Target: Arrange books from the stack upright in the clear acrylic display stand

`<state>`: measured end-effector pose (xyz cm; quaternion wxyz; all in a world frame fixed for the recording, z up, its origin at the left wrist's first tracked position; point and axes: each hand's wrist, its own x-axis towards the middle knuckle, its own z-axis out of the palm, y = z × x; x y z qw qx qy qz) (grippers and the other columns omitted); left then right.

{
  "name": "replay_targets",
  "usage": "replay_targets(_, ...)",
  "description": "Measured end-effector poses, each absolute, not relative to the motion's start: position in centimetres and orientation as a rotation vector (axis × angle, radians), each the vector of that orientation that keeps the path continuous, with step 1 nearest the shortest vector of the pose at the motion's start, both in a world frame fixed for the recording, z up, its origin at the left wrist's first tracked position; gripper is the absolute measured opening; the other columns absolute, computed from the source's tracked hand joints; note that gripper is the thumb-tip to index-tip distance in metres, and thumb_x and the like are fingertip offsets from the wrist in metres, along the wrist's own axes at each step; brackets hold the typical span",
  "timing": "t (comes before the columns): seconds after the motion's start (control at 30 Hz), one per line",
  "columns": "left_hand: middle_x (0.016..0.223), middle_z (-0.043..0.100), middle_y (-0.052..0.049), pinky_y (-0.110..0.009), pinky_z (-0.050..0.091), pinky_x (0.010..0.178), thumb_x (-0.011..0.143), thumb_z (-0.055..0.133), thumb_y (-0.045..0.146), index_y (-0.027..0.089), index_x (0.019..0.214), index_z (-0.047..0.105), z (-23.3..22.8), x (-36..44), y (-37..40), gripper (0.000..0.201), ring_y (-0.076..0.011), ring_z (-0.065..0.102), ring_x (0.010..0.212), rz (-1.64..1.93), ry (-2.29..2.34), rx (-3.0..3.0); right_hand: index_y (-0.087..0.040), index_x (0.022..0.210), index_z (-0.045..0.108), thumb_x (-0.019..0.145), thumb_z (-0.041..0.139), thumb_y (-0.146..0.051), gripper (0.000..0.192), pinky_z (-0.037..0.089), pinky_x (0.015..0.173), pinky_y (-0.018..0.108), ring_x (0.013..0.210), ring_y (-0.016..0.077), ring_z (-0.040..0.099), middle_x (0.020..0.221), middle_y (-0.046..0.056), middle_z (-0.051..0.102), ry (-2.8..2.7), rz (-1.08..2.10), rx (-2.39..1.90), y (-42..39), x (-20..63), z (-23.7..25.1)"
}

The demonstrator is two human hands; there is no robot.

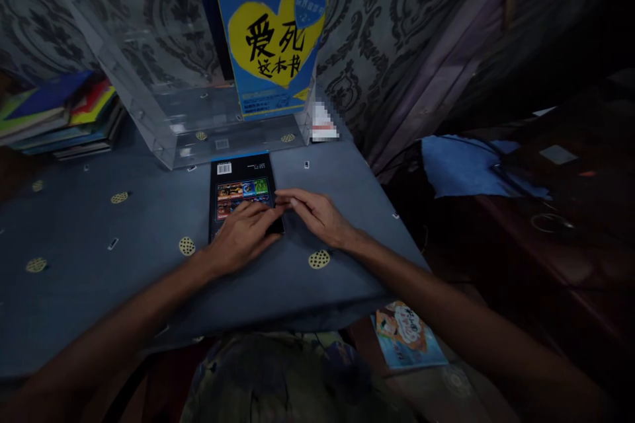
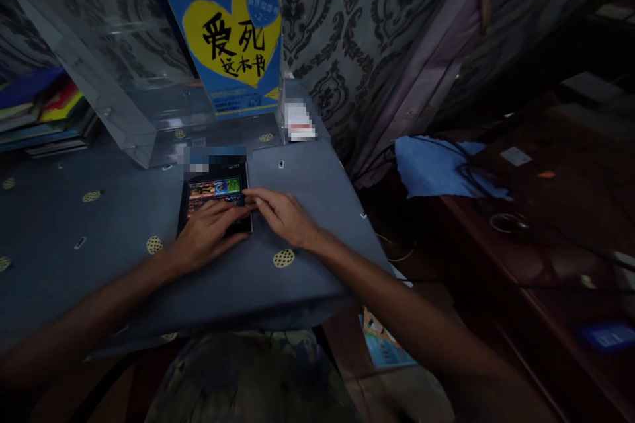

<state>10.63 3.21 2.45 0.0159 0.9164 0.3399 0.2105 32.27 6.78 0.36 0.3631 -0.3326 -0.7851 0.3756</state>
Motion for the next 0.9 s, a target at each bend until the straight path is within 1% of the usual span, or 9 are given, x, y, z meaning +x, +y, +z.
replay_targets(0.1,0.105,0.071,-0.01,-0.035,0.052,0.083,0.102,0.048,0.026,0.015,0.117,0.059,2.6,10.8,2.8,0.022,-0.0215,0.067,0.096,0.669,1.027,2.888,-0.021,0.129,0.064,0.104,0.039,-0.03,0.037,0.057,0.095,0.037,0.104,0.0195,0.073,0.113,0.007,0.076,-2.014,0.98,-0.831,6.8,32.3,0.3)
replay_targets(0.2,0.105,0.072,-0.01,-0.035,0.052,0.084,0.103,0.046,0.023,0.015,0.117,0.059,2.6,10.8,2.3,0.022,-0.0208,0.067,0.097,0.672,1.015,2.892,-0.019,0.128,0.063,0.104,0.04,-0.03,0.035,0.058,0.094,0.036,0.102,0.0186,0.074,0.11,0.008,0.077,-2.003,0.981,-0.826,6.9,32.2,0.2)
replay_targets(0.3,0.105,0.072,-0.01,-0.035,0.052,0.084,0.102,0.047,0.02,0.013,0.118,0.06,2.5,10.7,1.8,0.021,-0.0202,0.067,0.096,0.686,0.988,2.884,-0.019,0.127,0.063,0.103,0.04,-0.028,0.034,0.059,0.093,0.036,0.101,0.018,0.074,0.109,0.007,0.077,-2.01,0.974,-0.828,6.9,32.2,0.1)
replay_targets(0.43,0.104,0.073,-0.009,-0.035,0.053,0.086,0.101,0.047,0.017,0.014,0.118,0.061,2.5,10.4,1.1,0.022,-0.0199,0.067,0.097,0.701,0.974,2.886,-0.022,0.128,0.062,0.103,0.04,-0.026,0.034,0.059,0.093,0.037,0.101,0.0179,0.074,0.112,0.006,0.076,-2.014,0.967,-0.828,6.8,32.2,0.3)
replay_targets(0.6,0.106,0.074,-0.011,-0.038,0.053,0.087,0.1,0.042,0.011,0.013,0.127,0.059,2.5,10.2,0.5,0.031,-0.0222,0.067,0.105,0.62,0.931,2.963,-0.022,0.129,0.063,0.102,0.04,-0.025,0.035,0.058,0.095,0.039,0.103,0.0191,0.073,0.109,0.006,0.077,-2.055,0.915,-0.841,6.7,32.2,0.5)
replay_targets(0.77,0.116,0.072,-0.013,-0.041,0.051,0.096,0.1,0.04,0.01,0.012,0.137,0.052,2.7,9.9,-0.4,0.039,-0.0246,0.063,0.118,0.453,0.98,2.976,-0.023,0.128,0.065,0.1,0.044,-0.024,0.034,0.056,0.097,0.044,0.105,0.0216,0.072,0.108,0.005,0.078,-2.127,0.749,-0.846,6.6,32.1,0.3)
replay_targets(0.9,0.124,0.07,-0.012,-0.04,0.049,0.102,0.1,0.04,0.01,0.013,0.138,0.051,2.5,9.0,-1.3,0.04,-0.0226,0.061,0.124,0.445,1.029,2.971,-0.024,0.123,0.069,0.098,0.048,-0.021,0.032,0.051,0.102,0.05,0.11,0.0231,0.071,0.118,0.007,0.076,-2.237,0.596,-0.741,6.1,32.3,0.1)
